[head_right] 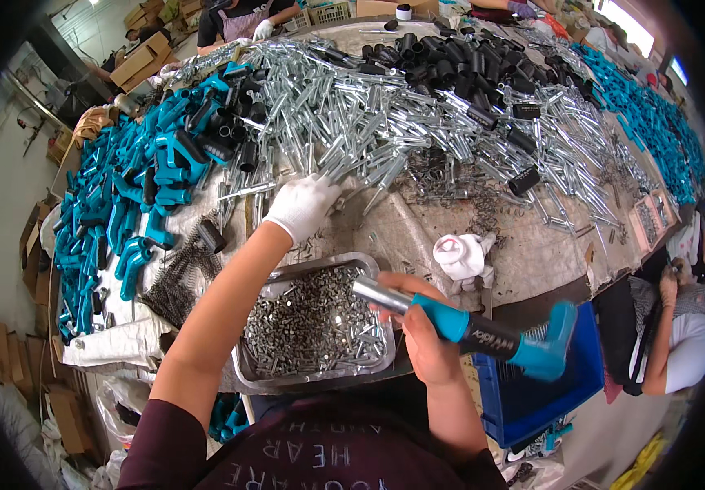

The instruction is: The person assembles tools by inserting metal rods, springs, and pins into metal cylinders and attaching plastic handles to the assemblies.

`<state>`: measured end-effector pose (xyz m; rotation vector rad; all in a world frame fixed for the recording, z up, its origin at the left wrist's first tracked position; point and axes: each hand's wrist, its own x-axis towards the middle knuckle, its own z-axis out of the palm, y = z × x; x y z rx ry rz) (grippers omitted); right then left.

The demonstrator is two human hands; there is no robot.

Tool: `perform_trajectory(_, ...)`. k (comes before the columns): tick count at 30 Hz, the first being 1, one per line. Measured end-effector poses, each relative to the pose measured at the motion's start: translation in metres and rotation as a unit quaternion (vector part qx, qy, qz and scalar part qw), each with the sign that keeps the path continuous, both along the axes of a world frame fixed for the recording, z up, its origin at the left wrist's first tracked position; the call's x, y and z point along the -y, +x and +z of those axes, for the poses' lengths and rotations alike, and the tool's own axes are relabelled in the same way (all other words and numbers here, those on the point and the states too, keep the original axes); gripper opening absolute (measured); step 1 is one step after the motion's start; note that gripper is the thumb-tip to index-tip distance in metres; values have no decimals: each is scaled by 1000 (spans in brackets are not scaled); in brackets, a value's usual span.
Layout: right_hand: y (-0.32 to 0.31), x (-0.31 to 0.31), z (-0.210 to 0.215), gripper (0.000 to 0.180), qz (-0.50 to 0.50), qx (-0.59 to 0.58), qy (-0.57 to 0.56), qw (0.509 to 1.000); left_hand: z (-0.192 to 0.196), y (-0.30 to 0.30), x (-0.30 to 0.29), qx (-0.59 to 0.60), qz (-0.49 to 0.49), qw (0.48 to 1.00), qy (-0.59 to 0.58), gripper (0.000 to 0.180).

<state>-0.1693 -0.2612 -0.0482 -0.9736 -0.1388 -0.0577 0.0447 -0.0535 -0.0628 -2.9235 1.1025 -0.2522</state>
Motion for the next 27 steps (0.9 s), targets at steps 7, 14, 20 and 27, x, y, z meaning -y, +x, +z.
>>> perform_trajectory(7,9,5,-13,38,-131,31,-146,980,64,-100,-5,-206,-35,948,-242,34)
perform_trajectory(14,4,-6,-13,35,-21,15,-115,993,66,-154,-34,-274,-70,907,-312,34)
perform_trajectory(20,-4,-20,-3,33,8,41,-171,984,73,-168,-49,-623,121,690,-349,35)
perform_trajectory(27,-17,-36,4,36,-17,-48,-26,998,86,-178,-52,-280,-32,916,-287,32)
